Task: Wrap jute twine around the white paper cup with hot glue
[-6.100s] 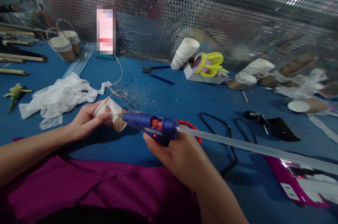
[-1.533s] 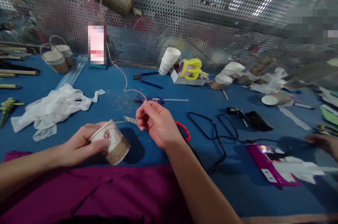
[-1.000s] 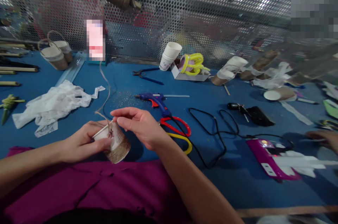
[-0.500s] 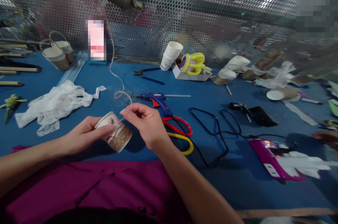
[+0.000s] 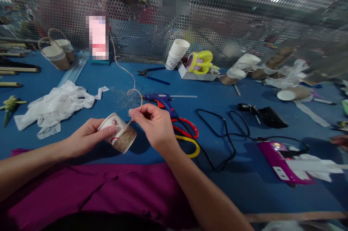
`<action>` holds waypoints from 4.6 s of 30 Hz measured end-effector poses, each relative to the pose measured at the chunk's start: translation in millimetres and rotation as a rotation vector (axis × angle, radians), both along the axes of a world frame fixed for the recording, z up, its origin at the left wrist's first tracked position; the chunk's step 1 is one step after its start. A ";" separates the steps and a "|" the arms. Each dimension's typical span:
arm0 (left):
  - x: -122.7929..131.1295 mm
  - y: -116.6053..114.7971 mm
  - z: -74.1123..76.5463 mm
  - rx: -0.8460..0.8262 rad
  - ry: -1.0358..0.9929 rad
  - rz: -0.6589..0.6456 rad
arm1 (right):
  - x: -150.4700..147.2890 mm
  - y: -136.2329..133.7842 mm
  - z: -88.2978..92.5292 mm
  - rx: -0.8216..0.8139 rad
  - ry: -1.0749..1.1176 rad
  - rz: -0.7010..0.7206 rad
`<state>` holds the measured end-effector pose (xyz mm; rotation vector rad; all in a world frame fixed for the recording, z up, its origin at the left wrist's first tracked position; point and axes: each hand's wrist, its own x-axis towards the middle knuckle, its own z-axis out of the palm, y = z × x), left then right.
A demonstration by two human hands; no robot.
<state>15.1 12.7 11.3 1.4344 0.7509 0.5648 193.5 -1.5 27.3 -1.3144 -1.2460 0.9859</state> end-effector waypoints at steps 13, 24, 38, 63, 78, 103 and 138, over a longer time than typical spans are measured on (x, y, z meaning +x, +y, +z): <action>-5.7 -1.9 -0.1 0.290 -0.003 -0.001 | -1.8 -0.4 -0.9 -0.059 -0.120 0.020; -8.2 -2.7 0.1 0.487 -0.042 -0.043 | -5.8 -2.6 -1.6 -0.110 -0.165 0.059; -7.8 -2.3 1.0 0.543 -0.033 -0.024 | -9.3 -3.5 -5.0 -0.097 -0.188 0.110; -3.2 2.3 -8.2 0.334 -0.095 0.141 | 2.1 -7.2 -7.3 -0.251 -0.023 0.346; -3.1 1.5 -8.7 0.623 0.020 0.103 | -9.0 -11.1 -14.0 -0.232 0.013 0.273; -6.3 8.1 -6.8 1.061 -0.085 -0.047 | -2.1 -10.5 -12.5 -0.196 0.112 0.254; -1.0 11.9 -6.9 -0.121 -0.012 0.300 | 31.5 6.9 -5.2 0.157 -0.555 -0.056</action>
